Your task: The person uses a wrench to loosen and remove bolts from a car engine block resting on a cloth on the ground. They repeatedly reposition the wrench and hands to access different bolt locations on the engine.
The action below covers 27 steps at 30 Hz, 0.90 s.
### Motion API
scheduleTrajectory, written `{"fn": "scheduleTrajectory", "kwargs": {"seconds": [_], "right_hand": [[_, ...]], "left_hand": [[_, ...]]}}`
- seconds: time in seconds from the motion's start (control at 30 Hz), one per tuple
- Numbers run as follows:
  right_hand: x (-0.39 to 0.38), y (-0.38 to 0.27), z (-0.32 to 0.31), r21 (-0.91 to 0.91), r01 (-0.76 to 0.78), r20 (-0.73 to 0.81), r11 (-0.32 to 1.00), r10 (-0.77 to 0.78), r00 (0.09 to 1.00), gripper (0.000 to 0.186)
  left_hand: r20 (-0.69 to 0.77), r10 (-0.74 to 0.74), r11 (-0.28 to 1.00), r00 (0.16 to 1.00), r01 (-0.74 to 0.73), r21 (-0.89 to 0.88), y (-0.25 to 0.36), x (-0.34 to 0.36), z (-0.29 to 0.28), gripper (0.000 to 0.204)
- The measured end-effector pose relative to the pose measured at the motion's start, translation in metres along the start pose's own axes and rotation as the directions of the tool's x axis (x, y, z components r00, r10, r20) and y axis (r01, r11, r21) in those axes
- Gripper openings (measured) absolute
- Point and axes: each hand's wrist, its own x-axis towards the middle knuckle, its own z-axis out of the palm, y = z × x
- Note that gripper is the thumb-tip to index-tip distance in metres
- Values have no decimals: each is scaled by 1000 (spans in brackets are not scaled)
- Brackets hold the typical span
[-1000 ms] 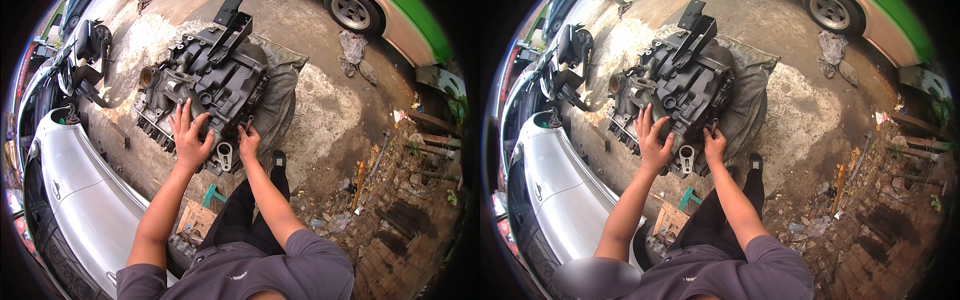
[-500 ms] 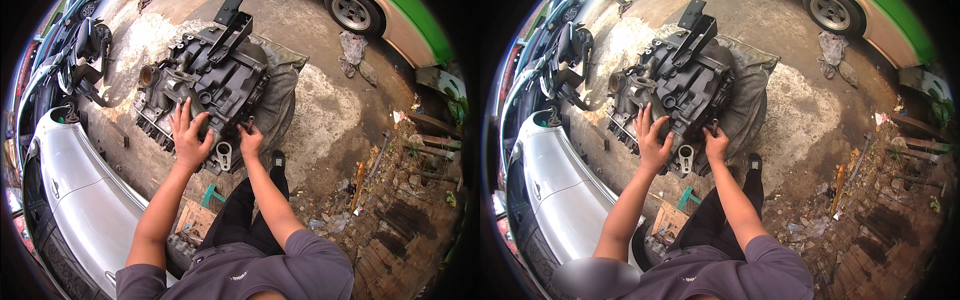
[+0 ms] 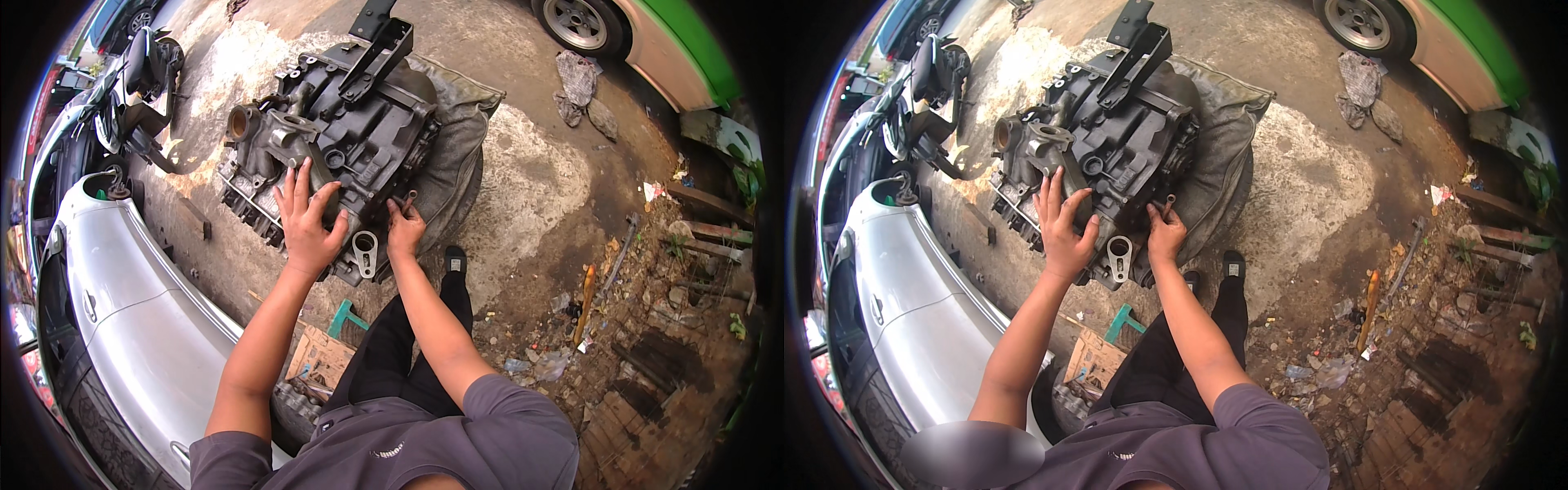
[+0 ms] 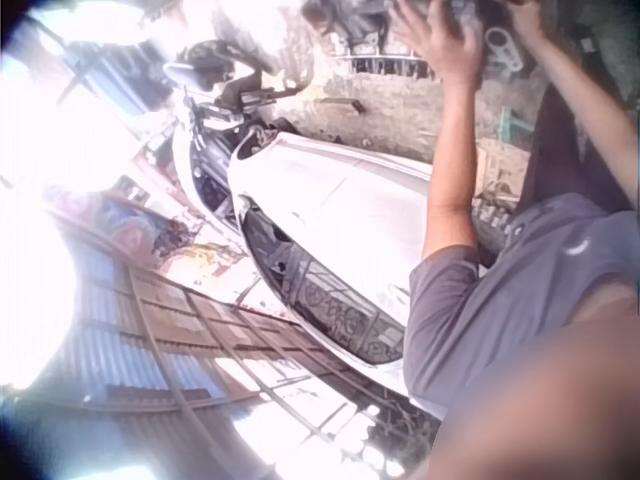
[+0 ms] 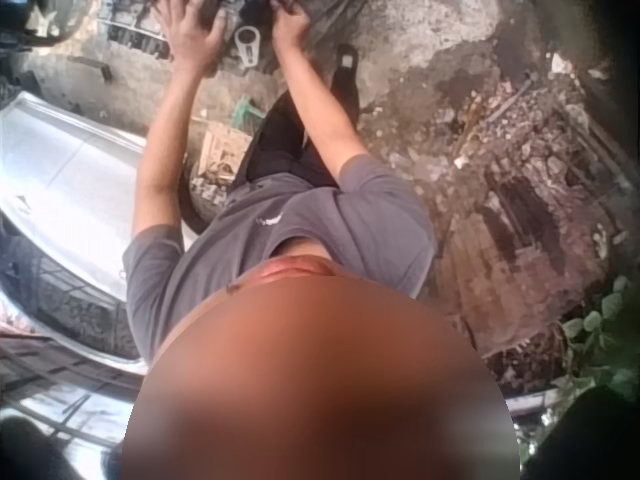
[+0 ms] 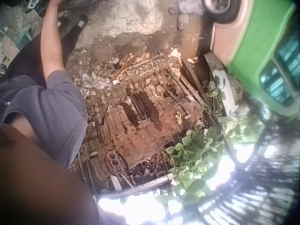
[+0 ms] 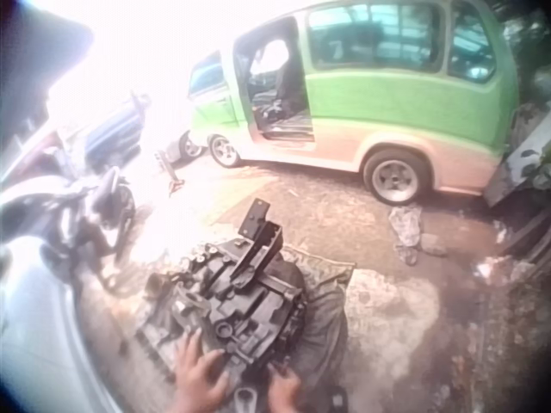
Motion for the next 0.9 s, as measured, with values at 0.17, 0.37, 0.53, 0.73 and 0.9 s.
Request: {"fn": "scheduleTrajectory", "kwargs": {"seconds": [0.17, 0.37, 0.53, 0.73, 0.9], "right_hand": [[0, 3, -1, 64, 5, 25, 998, -7, 1000, 12], [3, 4, -6, -181, 148, 40, 972, -143, 989, 12], [3, 2, -5, -25, 57, 31, 998, -56, 998, 9], [1, 1, -10, -210, 127, 52, 969, -118, 992, 8], [0, 2, -9, -260, 187, 51, 947, -180, 982, 10]], "left_hand": [[6, -3, 1000, 1000, 3, 1, 0, 0, 0, 42], [4, 0, 1000, 1000, 0, 4, 0, 0, 0, 42], [9, -1, 1000, 1000, 1, 2, 0, 0, -1, 42], [2, 2, 1000, 1000, -2, 0, 1, 0, -1, 42], [6, -3, 1000, 1000, 3, -1, 1, 0, -1, 41]]}}
